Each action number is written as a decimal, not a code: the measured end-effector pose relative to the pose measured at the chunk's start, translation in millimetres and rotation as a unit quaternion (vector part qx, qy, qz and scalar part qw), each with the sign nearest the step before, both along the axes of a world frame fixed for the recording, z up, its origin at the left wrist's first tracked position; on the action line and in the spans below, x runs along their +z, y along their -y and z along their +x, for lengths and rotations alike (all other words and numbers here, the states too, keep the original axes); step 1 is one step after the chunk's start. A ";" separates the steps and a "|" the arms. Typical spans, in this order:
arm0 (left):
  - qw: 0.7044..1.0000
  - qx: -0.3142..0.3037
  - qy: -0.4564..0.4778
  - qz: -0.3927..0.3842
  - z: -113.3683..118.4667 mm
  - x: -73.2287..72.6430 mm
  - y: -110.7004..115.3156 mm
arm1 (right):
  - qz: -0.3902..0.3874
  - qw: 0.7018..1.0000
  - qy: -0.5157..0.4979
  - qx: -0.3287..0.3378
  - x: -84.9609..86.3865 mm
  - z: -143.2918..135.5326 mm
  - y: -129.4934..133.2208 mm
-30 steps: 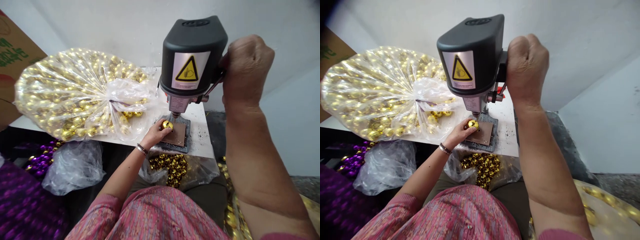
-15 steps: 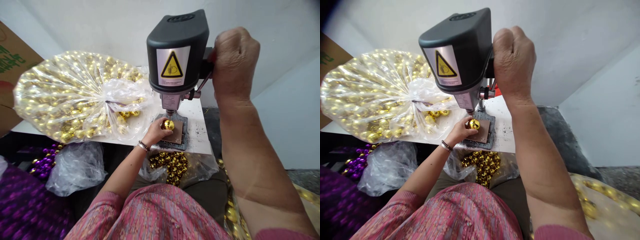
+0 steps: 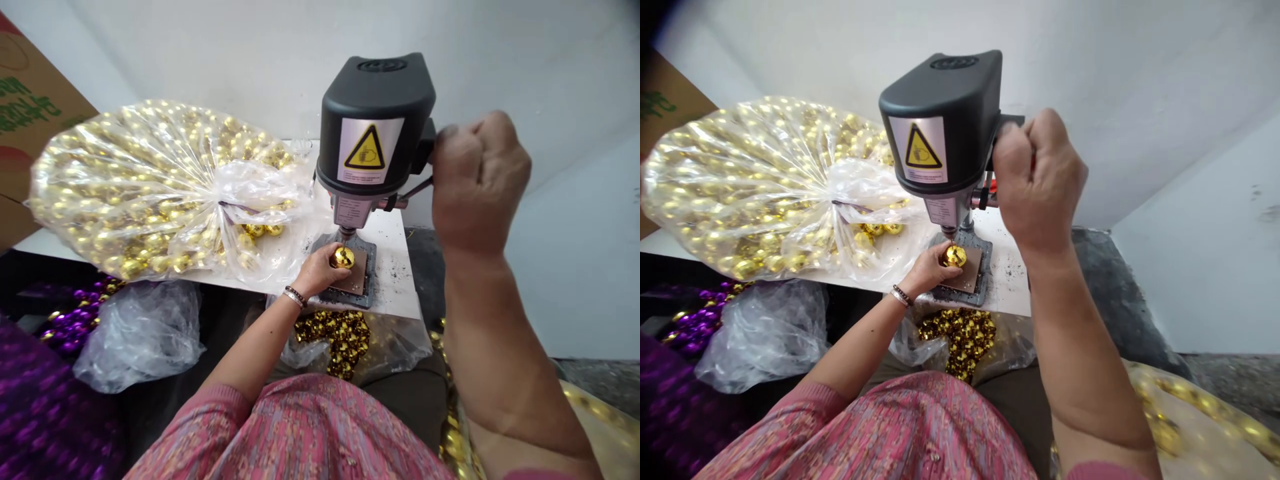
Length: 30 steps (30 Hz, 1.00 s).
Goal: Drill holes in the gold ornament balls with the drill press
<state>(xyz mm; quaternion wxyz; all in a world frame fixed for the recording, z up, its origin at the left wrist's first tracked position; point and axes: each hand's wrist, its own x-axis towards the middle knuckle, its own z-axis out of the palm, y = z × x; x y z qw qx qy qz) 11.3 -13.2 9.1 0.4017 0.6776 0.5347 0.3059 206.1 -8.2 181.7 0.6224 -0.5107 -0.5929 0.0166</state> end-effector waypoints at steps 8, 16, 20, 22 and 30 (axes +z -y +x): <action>1.000 0.002 -0.021 0.002 0.1 -2.3 1.2 | 0.123 0.970 0.200 -0.060 -54.4 6.2 45.1; 0.999 -0.006 -0.041 0.008 0.3 -2.0 1.4 | 0.205 0.936 0.280 -0.067 -80.9 10.3 47.8; 0.999 -0.014 -0.031 -0.004 -1.3 -4.0 0.1 | 0.242 0.927 0.282 -0.052 -81.9 9.5 45.6; 0.999 -0.021 -0.027 -0.007 -2.4 -5.0 -0.8 | 0.247 0.927 0.280 -0.047 -84.1 9.4 44.6; 0.999 -0.031 -0.021 -0.017 -3.8 -2.3 -0.9 | 0.244 0.940 0.232 -0.058 -103.7 7.1 40.7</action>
